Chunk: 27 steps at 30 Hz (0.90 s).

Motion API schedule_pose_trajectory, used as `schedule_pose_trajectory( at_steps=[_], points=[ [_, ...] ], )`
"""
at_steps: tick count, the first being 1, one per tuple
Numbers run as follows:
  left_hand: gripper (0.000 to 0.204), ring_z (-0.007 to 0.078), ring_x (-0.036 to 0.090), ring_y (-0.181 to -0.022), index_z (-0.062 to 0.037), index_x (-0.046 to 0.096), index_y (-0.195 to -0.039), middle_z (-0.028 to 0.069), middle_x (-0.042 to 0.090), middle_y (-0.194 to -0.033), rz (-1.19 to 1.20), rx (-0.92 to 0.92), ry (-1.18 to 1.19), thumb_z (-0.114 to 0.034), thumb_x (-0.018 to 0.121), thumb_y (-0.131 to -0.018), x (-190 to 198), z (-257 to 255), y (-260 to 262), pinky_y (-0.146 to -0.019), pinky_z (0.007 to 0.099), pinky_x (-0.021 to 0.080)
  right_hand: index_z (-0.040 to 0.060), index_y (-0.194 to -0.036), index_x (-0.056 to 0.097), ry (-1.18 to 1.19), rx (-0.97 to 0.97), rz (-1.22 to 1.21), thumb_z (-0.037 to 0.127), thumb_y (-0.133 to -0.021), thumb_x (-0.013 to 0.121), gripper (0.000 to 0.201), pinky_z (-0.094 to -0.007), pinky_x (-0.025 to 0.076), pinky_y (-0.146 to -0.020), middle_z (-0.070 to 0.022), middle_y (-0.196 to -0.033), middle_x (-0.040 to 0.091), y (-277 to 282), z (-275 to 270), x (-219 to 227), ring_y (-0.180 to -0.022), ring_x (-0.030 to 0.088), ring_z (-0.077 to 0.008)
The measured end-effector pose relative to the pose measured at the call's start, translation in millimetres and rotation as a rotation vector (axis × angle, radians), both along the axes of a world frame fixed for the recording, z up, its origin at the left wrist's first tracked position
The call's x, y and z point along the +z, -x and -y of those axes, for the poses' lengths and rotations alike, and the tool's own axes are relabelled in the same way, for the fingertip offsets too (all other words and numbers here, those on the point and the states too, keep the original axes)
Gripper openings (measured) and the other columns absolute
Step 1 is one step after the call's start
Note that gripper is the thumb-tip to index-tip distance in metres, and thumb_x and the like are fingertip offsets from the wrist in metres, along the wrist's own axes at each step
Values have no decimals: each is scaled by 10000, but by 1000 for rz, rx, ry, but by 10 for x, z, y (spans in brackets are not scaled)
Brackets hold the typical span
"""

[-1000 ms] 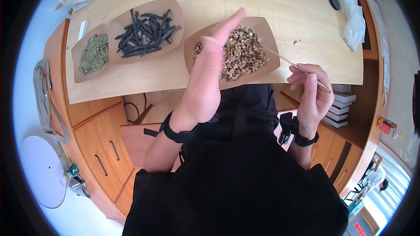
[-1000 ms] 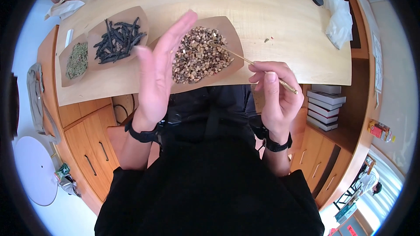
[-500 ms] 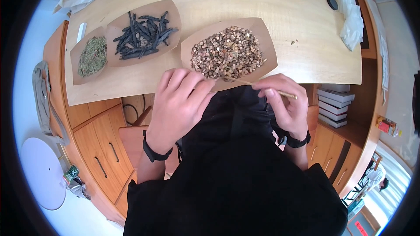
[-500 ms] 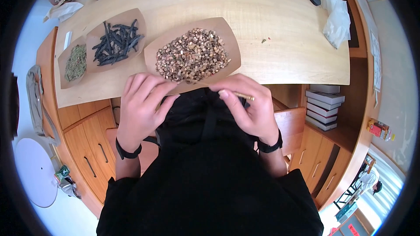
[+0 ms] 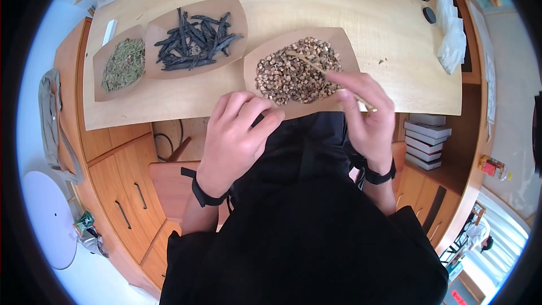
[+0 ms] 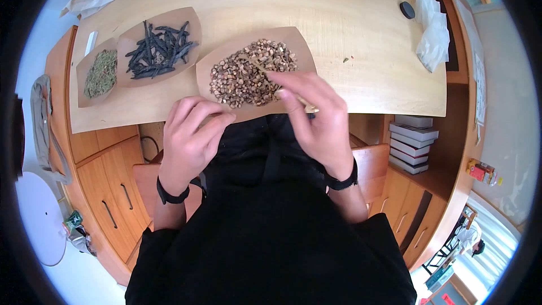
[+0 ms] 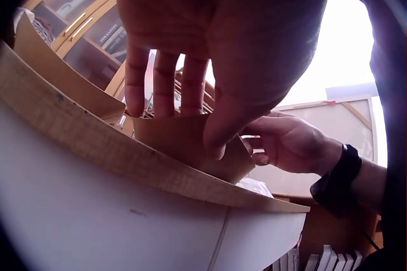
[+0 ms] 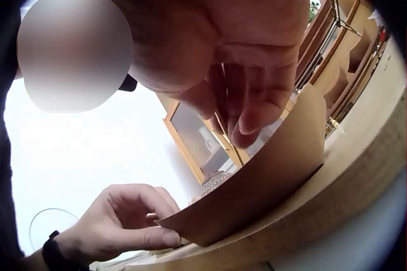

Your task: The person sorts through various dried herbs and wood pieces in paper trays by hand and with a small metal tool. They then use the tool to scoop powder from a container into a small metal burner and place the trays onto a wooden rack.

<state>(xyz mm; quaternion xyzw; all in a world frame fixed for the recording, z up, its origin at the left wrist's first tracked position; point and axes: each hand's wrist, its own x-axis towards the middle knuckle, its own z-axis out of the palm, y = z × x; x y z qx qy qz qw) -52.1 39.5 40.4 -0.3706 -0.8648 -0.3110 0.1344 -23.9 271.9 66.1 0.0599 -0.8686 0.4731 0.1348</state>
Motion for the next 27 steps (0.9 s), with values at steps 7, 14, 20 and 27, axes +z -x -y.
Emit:
schedule_pose_trajectory(
  at_steps=[7,14,20,27],
  points=[
    [266,261,613,-932,-87,735,-914,29,647,-949,29,0,-18,-9,745,-659,-31,31,-16,-801,390,522,16,-1080,734,-135,201,-17,-26,-846,724,237,-338,568,-764,-138,-1008,723,-156,77,121,-893,699,-298],
    [295,274,620,-951,-70,736,-931,49,643,-955,19,-9,-67,21,735,-650,-90,15,-30,-784,385,544,-7,-1022,747,-67,157,80,-39,-890,658,162,-311,555,-746,-146,-956,731,-337,-144,252,-848,706,-243],
    [289,283,620,-959,-42,721,-934,66,633,-963,17,-22,-71,42,733,-657,-81,-33,44,-781,385,548,-10,-1081,725,104,-123,166,47,-987,611,159,-250,505,-704,-87,-960,723,-199,-261,4,-796,649,-130],
    [201,286,619,-931,-22,685,-899,84,599,-937,32,6,-46,49,685,-711,4,-236,279,-765,400,543,6,-1057,721,205,-428,113,160,-999,673,171,-195,407,-605,-3,-905,667,44,-411,-231,-712,529,-32]
  ],
)
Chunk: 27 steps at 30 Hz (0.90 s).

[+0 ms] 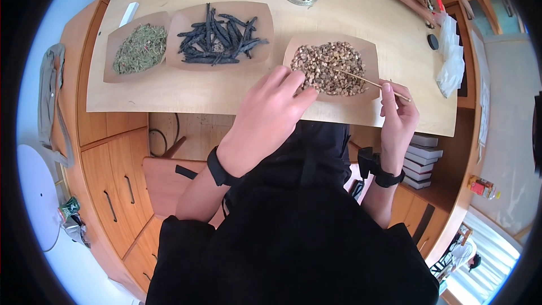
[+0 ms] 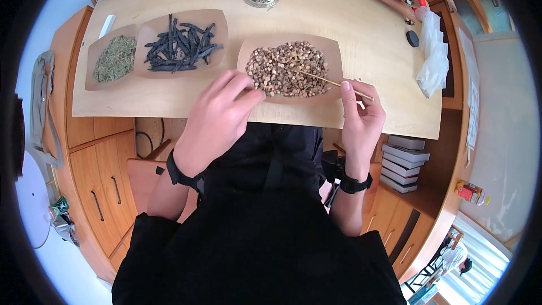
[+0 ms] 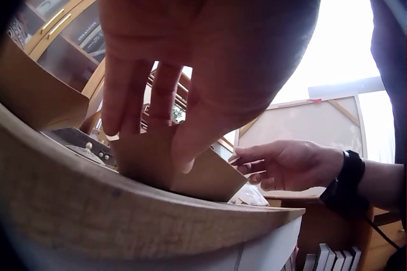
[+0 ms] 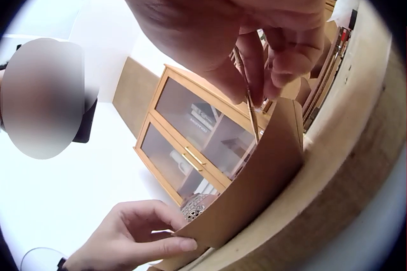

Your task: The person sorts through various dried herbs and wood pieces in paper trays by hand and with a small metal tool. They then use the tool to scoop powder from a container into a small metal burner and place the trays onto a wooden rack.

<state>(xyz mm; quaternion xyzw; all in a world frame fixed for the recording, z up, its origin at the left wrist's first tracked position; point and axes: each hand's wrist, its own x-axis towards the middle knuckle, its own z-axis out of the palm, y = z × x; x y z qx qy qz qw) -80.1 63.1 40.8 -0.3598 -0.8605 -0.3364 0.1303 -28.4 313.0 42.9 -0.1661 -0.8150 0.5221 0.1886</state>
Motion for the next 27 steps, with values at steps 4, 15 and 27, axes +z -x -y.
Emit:
schedule_pose_trajectory(
  at_steps=[4,15,27],
  points=[
    [143,293,617,-908,-17,676,-897,88,602,-940,76,69,51,33,677,-764,71,-89,98,-754,408,534,-11,-1075,706,73,-65,128,169,-992,685,199,-199,417,-597,-38,-895,663,46,-20,87,-705,550,-45],
    [77,283,611,-871,-25,693,-844,74,606,-855,-67,34,61,-5,704,-771,83,-86,224,-783,394,511,-67,-1142,672,320,21,-133,62,-1008,606,197,-306,600,-732,-155,-929,722,-42,-88,101,-787,707,-182],
    [51,347,590,-834,-12,689,-832,131,608,-837,13,84,51,23,688,-794,267,-16,324,-848,440,481,-10,-1118,734,279,169,14,65,-956,702,181,-210,476,-681,-13,-877,658,138,171,-57,-755,579,-59]
  ],
)
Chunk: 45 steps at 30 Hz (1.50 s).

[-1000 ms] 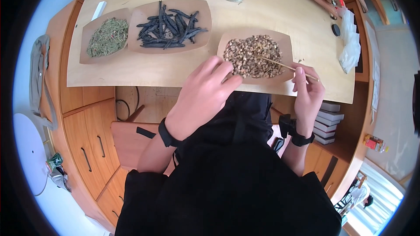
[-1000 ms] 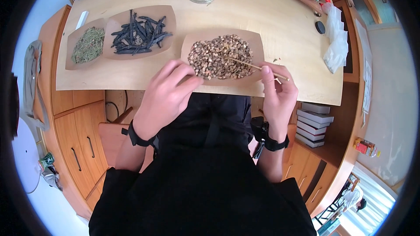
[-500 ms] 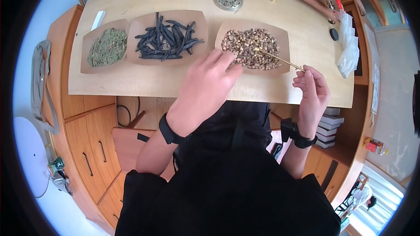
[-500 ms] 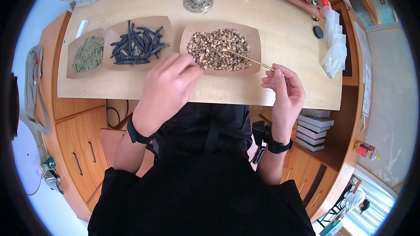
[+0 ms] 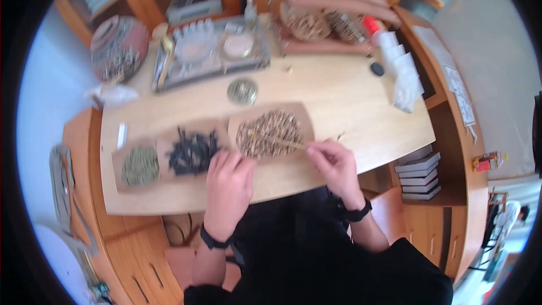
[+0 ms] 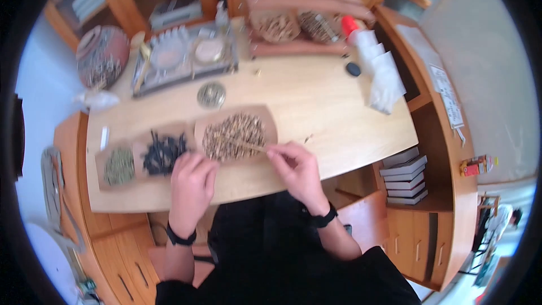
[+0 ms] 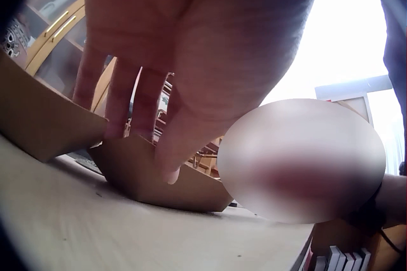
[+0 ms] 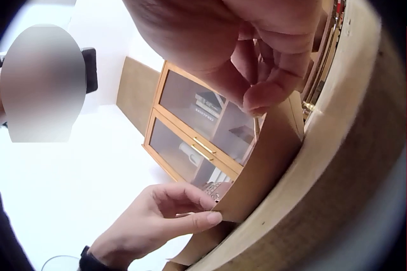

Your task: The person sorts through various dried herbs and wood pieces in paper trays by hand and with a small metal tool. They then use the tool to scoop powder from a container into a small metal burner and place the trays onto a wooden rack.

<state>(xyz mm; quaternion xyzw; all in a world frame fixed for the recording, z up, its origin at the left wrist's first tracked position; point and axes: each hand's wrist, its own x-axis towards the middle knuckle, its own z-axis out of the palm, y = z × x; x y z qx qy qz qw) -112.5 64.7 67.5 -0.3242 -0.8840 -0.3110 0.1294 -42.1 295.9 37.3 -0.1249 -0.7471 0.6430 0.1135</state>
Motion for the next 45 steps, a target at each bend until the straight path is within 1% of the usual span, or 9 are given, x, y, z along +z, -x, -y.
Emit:
schedule_pose_trajectory(
  at_steps=[3,11,19,23,25,29,33,41,45],
  points=[
    [186,373,616,-920,-28,698,-951,146,637,-916,68,-22,29,-77,760,-783,136,13,-66,-929,444,484,22,-1160,725,-132,18,52,127,-929,740,254,-225,493,-650,-41,-896,674,-19,-56,204,-746,613,-72],
    [355,339,655,-971,-13,700,-1068,156,677,-1004,207,-132,-31,-152,835,-770,652,101,117,-869,383,521,23,-1172,697,-586,112,-85,235,-905,751,346,-325,595,-655,-164,-1022,684,-84,-640,793,-801,697,-235],
    [471,163,666,-969,9,655,-1218,89,712,-1072,622,-304,-26,-273,804,-871,881,-296,1480,-870,319,540,5,-1142,705,-665,107,-237,268,-921,732,344,-330,601,-732,-158,-1025,740,879,-1704,1108,-956,720,-237],
    [458,154,690,-785,59,648,-1177,87,716,-933,456,-318,108,-290,766,-906,593,-854,2177,-680,301,565,-31,-1128,701,-738,90,-40,293,-944,708,372,-323,609,-721,-139,-952,745,1508,-2114,854,-868,734,-236],
    [445,168,693,-760,69,647,-1166,96,711,-912,604,-195,72,-283,751,-915,715,-1204,2187,-630,301,563,-67,-1105,690,-279,110,216,318,-974,678,408,-316,618,-713,-131,-918,741,1702,-2139,764,-786,739,-228],
    [389,218,703,-715,88,647,-1134,137,698,-913,896,-53,-171,-243,702,-938,530,-1714,2504,-532,301,564,-110,-1163,614,11,132,175,323,-1022,606,456,-318,626,-689,-165,-898,729,2005,-1911,459,-743,735,-223],
    [418,256,713,-738,126,545,-1220,185,658,-1018,894,46,-285,-160,678,-946,324,-1996,2732,-630,326,624,-138,-1250,518,337,59,84,311,-1038,571,499,-336,633,-681,-214,-925,699,2335,-1635,209,-740,732,-265],
    [243,285,720,-744,123,605,-1091,190,677,-963,1021,0,-427,-11,614,-889,122,-2058,2780,-637,329,640,-137,-1175,529,340,10,62,186,-1051,527,346,-344,643,-708,-225,-935,692,2401,-1504,208,-788,746,-308],
    [351,210,688,-723,52,576,-1057,123,656,-862,1091,-87,-202,-235,731,-928,505,-1803,2080,-595,293,574,-139,-1082,580,249,43,2,149,-1042,520,298,-355,645,-655,-197,-861,691,1934,-1699,372,-770,754,-314]
  ],
)
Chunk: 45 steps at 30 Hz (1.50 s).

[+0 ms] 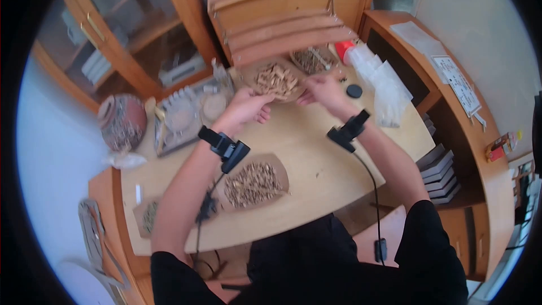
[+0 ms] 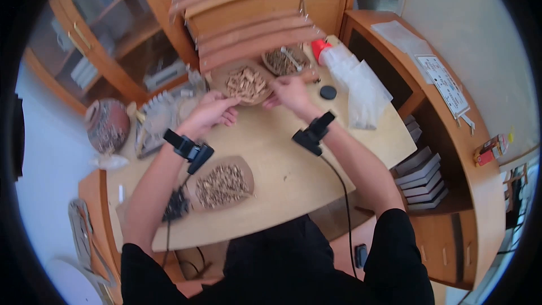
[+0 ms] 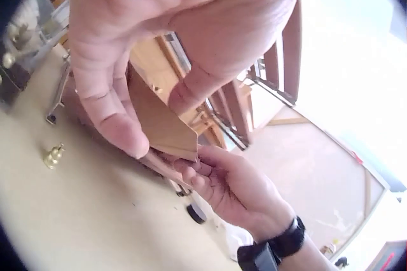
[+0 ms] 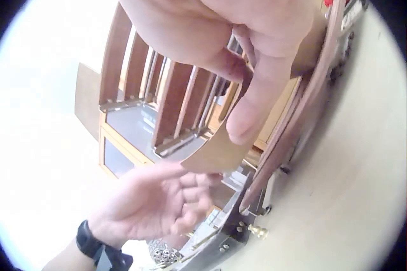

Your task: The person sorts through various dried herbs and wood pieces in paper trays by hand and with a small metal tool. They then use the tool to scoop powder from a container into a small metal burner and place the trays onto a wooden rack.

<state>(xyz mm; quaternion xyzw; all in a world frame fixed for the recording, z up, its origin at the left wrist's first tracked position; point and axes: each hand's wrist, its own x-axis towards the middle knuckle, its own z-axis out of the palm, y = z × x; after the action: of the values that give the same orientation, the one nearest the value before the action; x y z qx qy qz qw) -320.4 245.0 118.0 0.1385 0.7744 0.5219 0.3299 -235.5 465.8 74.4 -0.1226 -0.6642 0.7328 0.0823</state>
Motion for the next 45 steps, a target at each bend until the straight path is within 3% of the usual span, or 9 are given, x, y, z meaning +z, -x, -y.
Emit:
schedule_pose_trajectory(
  at_steps=[7,10,13,19,23,25,29,35,45],
  points=[
    [385,95,586,-733,-22,634,-1178,43,670,-876,-548,-118,43,-257,770,-906,274,1043,-1433,-642,244,472,-33,-1127,669,-311,110,170,243,-1042,577,303,-266,545,-605,-61,-802,677,-1042,-685,120,-644,659,-137],
    [249,166,614,-748,-39,691,-1056,78,670,-866,-804,34,6,-154,782,-856,87,1320,-1991,-653,293,478,-9,-1120,680,-335,126,261,257,-1043,582,294,-253,517,-581,-24,-790,664,-1263,-818,17,-628,625,-106],
    [228,269,638,-742,-30,684,-1017,113,657,-858,-820,79,-8,-131,786,-839,-109,1434,-2321,-674,366,527,2,-1098,688,-391,185,318,262,-1045,583,286,-248,497,-562,3,-767,644,-1374,-805,-43,-615,601,-87],
    [207,197,633,-758,-26,691,-1001,85,672,-870,-696,162,-131,-65,788,-822,-353,1451,-2665,-665,309,491,-7,-1068,699,-590,314,346,264,-1051,574,299,-247,484,-541,16,-714,615,-1339,-483,-104,-587,581,-71],
    [202,176,632,-752,-22,695,-1009,83,682,-876,-613,183,-155,-25,775,-823,-427,1584,-2779,-670,288,486,-5,-1079,720,-858,176,250,266,-995,654,291,-268,490,-554,-27,-735,645,-1365,-193,37,-588,596,-99],
    [202,168,633,-747,-21,698,-1015,80,684,-869,-578,213,-134,-22,772,-827,-463,1669,-2821,-670,281,482,11,-1031,729,-1243,60,-73,238,-931,710,249,-313,512,-590,-77,-799,672,-1409,-41,137,-625,635,-176],
    [197,151,635,-735,-16,704,-1028,73,688,-840,-516,262,-101,-16,763,-841,-621,1770,-2887,-671,269,477,24,-970,715,-1377,283,-151,185,-848,735,203,-404,546,-755,-111,-920,661,-1416,227,224,-865,663,-309],
    [183,142,627,-718,-9,705,-1019,72,688,-824,-461,260,-120,-10,756,-843,-737,1803,-3018,-662,260,476,71,-1133,677,-1331,423,-191,175,-809,708,342,-422,550,-871,-121,-1090,639,-1351,460,139,-1076,619,-335],
    [184,139,621,-708,-7,707,-1023,72,682,-823,-474,236,-144,-8,754,-845,-721,1749,-2956,-667,267,482,104,-1209,667,-1412,478,-59,290,-775,738,477,-435,539,-920,-118,-1151,631,-1390,515,366,-1113,609,-334]
  ],
)
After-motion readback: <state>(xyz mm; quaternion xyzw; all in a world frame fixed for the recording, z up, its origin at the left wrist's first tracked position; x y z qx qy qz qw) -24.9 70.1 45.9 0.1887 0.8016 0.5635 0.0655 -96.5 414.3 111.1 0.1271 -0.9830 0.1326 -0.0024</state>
